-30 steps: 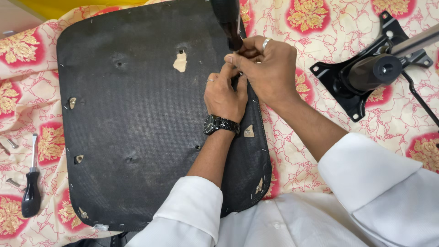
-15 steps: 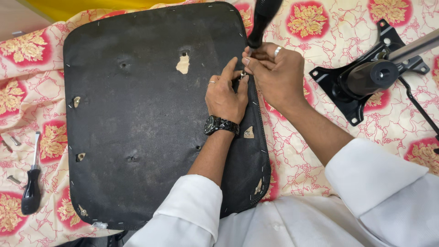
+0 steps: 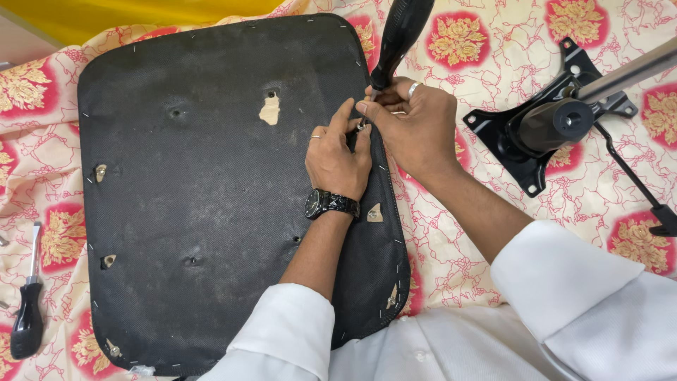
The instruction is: The person uses a screwdriver to tighten screws into the underside of a black chair seat. They insert screws into pre-drilled holes and turn the screwdriver to secure them. The chair base and other tools are visible nearby.
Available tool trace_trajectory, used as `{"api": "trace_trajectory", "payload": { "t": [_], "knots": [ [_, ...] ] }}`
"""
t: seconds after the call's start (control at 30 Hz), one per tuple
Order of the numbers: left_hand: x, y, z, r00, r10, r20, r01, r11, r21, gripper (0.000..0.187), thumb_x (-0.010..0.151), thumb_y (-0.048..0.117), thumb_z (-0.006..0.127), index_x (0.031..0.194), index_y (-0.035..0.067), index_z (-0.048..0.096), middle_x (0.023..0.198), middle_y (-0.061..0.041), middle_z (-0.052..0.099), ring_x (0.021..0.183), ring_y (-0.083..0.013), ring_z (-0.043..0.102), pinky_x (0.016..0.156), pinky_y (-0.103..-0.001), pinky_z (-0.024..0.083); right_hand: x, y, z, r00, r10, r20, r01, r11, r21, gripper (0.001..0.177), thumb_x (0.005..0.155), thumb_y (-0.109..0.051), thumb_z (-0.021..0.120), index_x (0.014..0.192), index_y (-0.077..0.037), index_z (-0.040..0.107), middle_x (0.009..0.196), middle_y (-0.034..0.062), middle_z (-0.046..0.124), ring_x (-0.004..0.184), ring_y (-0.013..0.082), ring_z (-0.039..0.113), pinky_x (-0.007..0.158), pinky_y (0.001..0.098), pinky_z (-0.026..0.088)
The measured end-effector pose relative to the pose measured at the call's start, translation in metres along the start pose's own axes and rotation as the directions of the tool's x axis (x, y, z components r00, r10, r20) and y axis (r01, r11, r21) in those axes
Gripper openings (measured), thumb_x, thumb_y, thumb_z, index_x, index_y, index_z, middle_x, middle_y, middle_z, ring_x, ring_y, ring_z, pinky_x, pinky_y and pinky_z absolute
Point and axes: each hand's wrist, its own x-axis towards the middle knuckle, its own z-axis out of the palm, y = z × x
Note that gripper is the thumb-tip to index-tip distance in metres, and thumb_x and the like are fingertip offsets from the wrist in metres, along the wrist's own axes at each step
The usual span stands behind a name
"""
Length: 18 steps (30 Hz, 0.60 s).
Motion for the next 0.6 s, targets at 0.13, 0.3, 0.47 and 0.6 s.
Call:
{"api": "trace_trajectory", "payload": {
  "t": [0.13, 0.3, 0.47, 0.6],
  "knots": [
    [-0.001, 0.000, 0.001, 0.999, -0.041, 0.024, 0.040, 0.999, 0.003, 0.049, 0.086, 0.022, 0.079, 0.133, 0.018, 0.066, 0.089, 0.002, 0.078, 0.074, -0.0171, 0.065, 0.070, -0.034, 0.056, 0.000, 0.002, -0.001, 1.000, 0.026, 0.018, -0.026, 1.000, 0.013, 0.018, 0.091, -0.011, 0.079, 0.105, 0.000, 0.076, 0.090, 0.0085, 0.079, 0.080, 0.0076, 0.075, 0.071, 0.0213, 0.062],
    [0.001, 0.000, 0.001, 1.000, -0.014, 0.011, 0.013, 1.000, 0.013, 0.051, 0.084, 0.020, 0.080, 0.133, 0.018, 0.066, 0.089, 0.001, 0.078, 0.074, -0.0166, 0.065, 0.069, -0.034, 0.056, 0.002, 0.010, -0.004, 0.986, -0.094, 0.140, 0.057, 0.968, 0.246, 0.022, 0.096, -0.007, 0.071, 0.116, 0.002, 0.071, 0.105, 0.0088, 0.079, 0.096, 0.0084, 0.077, 0.084, 0.0210, 0.064],
    [0.001, 0.002, -0.001, 0.997, -0.062, 0.042, 0.062, 0.998, 0.011, 0.051, 0.084, 0.019, 0.080, 0.133, 0.022, 0.066, 0.087, 0.001, 0.077, 0.072, -0.0173, 0.066, 0.068, -0.034, 0.057, 0.002, 0.009, -0.002, 0.988, -0.120, 0.098, 0.117, 0.992, 0.043, 0.019, 0.094, -0.008, 0.075, 0.110, 0.002, 0.075, 0.096, 0.0097, 0.080, 0.086, 0.0107, 0.078, 0.076, 0.0234, 0.063],
    [-0.006, 0.002, 0.002, 1.000, -0.001, -0.012, 0.001, 1.000, -0.016, 0.051, 0.083, 0.018, 0.081, 0.131, 0.023, 0.067, 0.087, 0.000, 0.078, 0.076, -0.0197, 0.067, 0.071, -0.036, 0.057, -0.004, 0.009, 0.005, 0.988, -0.151, 0.023, 0.150, 0.987, 0.051, 0.015, 0.092, -0.008, 0.077, 0.103, 0.002, 0.076, 0.090, 0.0101, 0.080, 0.082, 0.0118, 0.079, 0.076, 0.0241, 0.064]
  ]
}}
